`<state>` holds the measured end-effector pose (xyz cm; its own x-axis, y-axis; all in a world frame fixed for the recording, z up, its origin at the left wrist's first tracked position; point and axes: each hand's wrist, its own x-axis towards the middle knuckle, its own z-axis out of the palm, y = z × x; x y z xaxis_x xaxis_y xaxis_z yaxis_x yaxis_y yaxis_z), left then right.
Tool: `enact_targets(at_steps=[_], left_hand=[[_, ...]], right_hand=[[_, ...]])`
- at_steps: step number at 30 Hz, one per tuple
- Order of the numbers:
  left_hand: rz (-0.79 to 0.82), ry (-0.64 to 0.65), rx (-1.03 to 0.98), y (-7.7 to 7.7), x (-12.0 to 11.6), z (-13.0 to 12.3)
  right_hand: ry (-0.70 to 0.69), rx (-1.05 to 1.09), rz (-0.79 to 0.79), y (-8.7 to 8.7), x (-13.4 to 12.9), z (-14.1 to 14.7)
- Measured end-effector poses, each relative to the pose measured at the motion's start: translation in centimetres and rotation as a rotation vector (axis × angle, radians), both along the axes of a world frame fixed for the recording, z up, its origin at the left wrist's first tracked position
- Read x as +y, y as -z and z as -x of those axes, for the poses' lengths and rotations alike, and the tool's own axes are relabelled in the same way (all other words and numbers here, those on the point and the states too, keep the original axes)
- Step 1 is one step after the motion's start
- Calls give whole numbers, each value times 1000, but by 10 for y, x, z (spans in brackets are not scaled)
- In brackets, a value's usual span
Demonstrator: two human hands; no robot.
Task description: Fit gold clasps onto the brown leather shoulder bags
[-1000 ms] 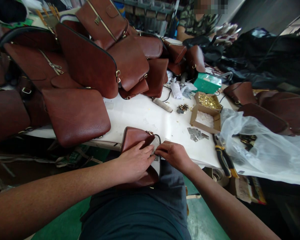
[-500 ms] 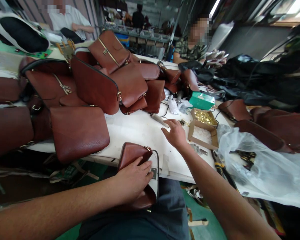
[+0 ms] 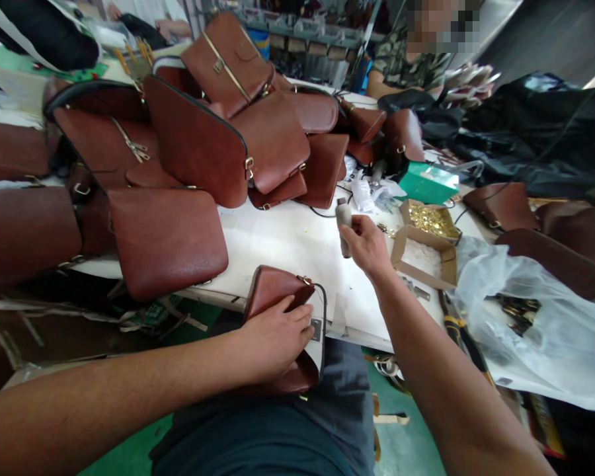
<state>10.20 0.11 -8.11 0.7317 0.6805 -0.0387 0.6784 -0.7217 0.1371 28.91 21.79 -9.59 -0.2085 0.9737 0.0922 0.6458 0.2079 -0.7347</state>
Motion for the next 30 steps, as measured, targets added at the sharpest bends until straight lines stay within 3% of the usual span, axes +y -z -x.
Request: enact_targets(at_steps=[3, 6, 10, 20, 30], left_hand=[[-14, 9, -26, 1, 0, 1], [-31, 13, -31, 2, -2, 1], [-42, 23, -11, 1, -3, 0], [-19, 7, -49, 5, -3, 1], [-34, 13, -67, 5, -5, 4]], right_hand=[[-18, 702, 240, -9, -52, -10], [47, 1023, 358, -13, -99, -5], [147, 975, 292, -10, -131, 11], [89, 666, 114, 9, -161, 32], [48, 762, 80, 19, -184, 31]])
